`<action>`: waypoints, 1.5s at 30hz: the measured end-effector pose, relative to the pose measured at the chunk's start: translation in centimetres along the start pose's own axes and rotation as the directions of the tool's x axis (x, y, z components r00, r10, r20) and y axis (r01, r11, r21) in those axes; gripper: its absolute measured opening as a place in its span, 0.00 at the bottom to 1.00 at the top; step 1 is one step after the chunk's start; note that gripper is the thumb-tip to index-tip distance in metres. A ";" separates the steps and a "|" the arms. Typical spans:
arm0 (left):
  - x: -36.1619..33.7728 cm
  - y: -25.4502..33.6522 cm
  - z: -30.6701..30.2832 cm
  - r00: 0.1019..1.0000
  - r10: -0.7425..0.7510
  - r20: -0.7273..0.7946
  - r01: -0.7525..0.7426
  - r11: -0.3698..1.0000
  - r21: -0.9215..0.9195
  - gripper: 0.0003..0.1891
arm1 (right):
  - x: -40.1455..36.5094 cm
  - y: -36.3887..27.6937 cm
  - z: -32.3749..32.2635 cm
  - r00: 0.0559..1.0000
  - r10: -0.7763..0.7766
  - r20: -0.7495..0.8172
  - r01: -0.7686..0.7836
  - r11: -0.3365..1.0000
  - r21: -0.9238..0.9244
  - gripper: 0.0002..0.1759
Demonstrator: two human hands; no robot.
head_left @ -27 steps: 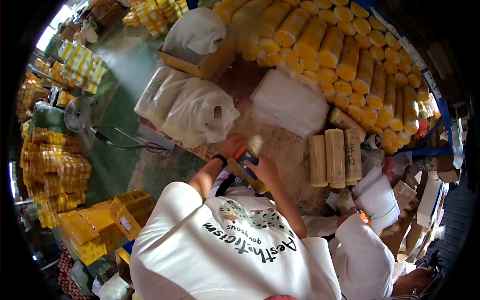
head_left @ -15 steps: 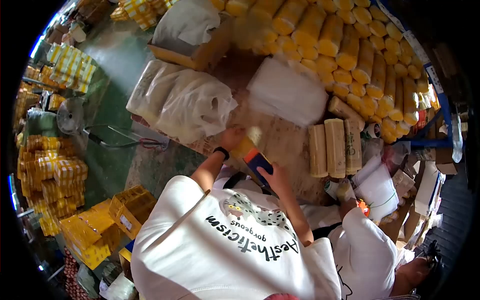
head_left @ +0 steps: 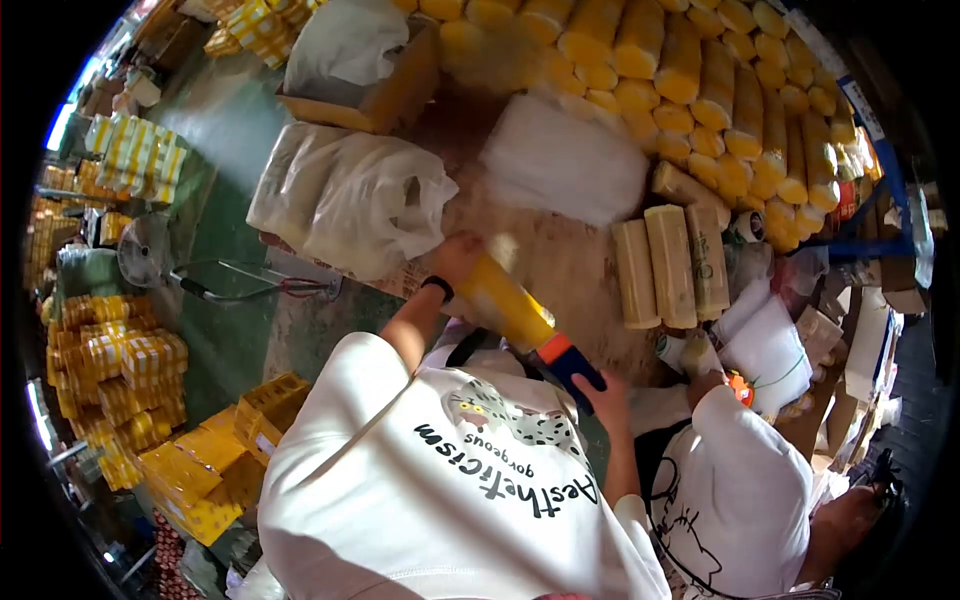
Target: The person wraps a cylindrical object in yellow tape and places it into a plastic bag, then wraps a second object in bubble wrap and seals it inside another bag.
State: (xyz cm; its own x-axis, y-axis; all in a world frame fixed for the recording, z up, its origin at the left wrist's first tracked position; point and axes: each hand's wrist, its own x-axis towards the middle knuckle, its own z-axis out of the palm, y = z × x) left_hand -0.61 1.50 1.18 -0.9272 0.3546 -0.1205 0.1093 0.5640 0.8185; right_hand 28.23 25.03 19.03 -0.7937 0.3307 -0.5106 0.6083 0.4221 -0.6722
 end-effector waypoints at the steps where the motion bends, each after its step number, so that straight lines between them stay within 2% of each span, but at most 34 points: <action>1: 0.1 -0.2 0.2 1.000 0.007 -0.021 -0.007 1.000 0.001 0.12 | -0.7 0.7 -0.3 0.997 0.050 -0.054 -0.040 0.984 0.176 0.23; 2: 0.3 -0.3 0.5 0.999 0.015 -0.040 -0.014 1.000 0.003 0.12 | -1.1 1.1 -0.4 0.998 0.040 -0.058 -0.026 0.971 0.236 0.23; 5: 0.0 2.9 -0.6 0.988 -0.156 0.003 0.156 0.987 0.029 0.11 | -3.1 -0.7 -1.6 0.997 0.057 -0.061 -0.030 0.927 0.373 0.21; 8: 0.9 -0.7 0.7 0.992 -0.117 0.052 0.122 0.987 -0.108 0.13 | -3.4 -1.5 -1.2 0.993 0.094 -0.072 -0.047 0.870 0.491 0.21; 9: 0.7 -0.3 0.4 0.994 -0.100 0.032 0.104 0.982 -0.155 0.14 | -3.4 -2.2 -1.3 0.994 0.063 -0.094 -0.006 0.856 0.516 0.21; 13: -0.6 -0.4 0.4 0.998 -0.032 -0.058 0.009 0.932 -0.363 0.16 | -3.2 -2.1 -1.6 0.983 -0.076 -0.168 0.116 0.964 0.241 0.21; 15: -2.1 -0.4 0.5 0.987 -0.022 -0.157 -0.030 0.946 -0.323 0.16 | -3.6 -3.2 -2.0 0.980 -0.123 -0.159 0.143 0.982 0.123 0.20; 17: -5.2 3.8 -0.5 0.951 -0.015 -0.307 -0.023 0.992 -0.121 0.16 | -3.9 -4.6 -2.4 0.981 -0.124 -0.152 0.146 0.979 0.144 0.20; 18: -6.6 4.2 -0.2 0.966 -0.201 -0.161 0.146 0.943 -0.299 0.15 | -4.0 -4.9 -2.5 0.981 -0.124 -0.149 0.147 0.977 0.154 0.20; 19: -8.0 4.4 0.2 0.936 -0.352 0.018 0.323 0.836 -0.443 0.15 | -4.0 -4.6 -2.3 0.979 -0.133 -0.154 0.159 0.972 0.171 0.20; 20: -9.0 4.7 0.5 0.864 -0.455 0.215 0.494 0.682 -0.540 0.15 | -4.0 -4.3 -2.1 0.973 -0.154 -0.173 0.182 0.971 0.157 0.20; 22: -10.1 5.8 1.4 0.797 -0.498 0.340 0.518 0.276 -0.810 0.14 | -4.1 -4.0 -1.6 0.957 -0.194 -0.216 0.226 0.965 0.136 0.19; 23: -10.3 6.1 1.5 0.769 -0.490 0.411 0.492 0.042 -0.870 0.14 | -4.0 -3.7 -1.6 0.961 -0.198 -0.193 0.228 0.963 0.146 0.19; 26: -10.2 3.6 2.1 0.783 -0.389 0.485 0.485 -0.105 -0.868 0.14 | -4.6 -4.9 -1.9 0.975 -0.161 -0.155 0.187 0.966 0.177 0.19; 29: -9.8 3.7 1.1 0.702 -0.382 0.602 0.613 -0.107 -0.783 0.14 | -4.5 -4.7 -2.0 0.973 -0.185 -0.136 0.205 0.966 0.157 0.18; 32: -9.7 5.1 1.6 0.704 -0.475 0.528 0.534 -0.136 -0.834 0.13 | -5.0 -6.7 -2.6 0.983 -0.147 -0.107 0.171 0.945 0.279 0.16; 38: -10.4 6.4 1.0 0.809 -0.357 0.467 0.430 -0.184 -0.884 0.14 | -4.2 -4.3 -3.4 0.993 -0.108 -0.056 0.120 0.941 0.316 0.15; 41: -10.8 6.7 0.9 0.822 -0.397 0.407 0.356 -0.198 -0.913 0.14 | -4.1 -3.8 -3.5 0.992 -0.100 -0.075 0.120 0.928 0.352 0.16; 44: -11.2 7.6 0.0 0.816 -0.388 0.429 0.373 -0.215 -0.903 0.13 | -3.8 -1.5 -3.2 0.996 -0.057 -0.069 0.074 0.954 0.291 0.17; 45: -11.2 7.3 0.3 0.823 -0.394 0.409 0.367 -0.182 -0.912 0.13 | -3.8 -1.6 -3.0 0.995 -0.069 -0.075 0.087 0.957 0.275 0.18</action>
State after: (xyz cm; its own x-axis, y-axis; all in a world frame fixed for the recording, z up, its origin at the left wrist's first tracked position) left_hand 10.62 1.84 8.33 -0.6594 0.3750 -0.6515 -0.6870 -0.6526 0.3197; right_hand 30.31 25.66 23.68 -0.8309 0.3635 -0.4212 0.5114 0.2007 -0.8356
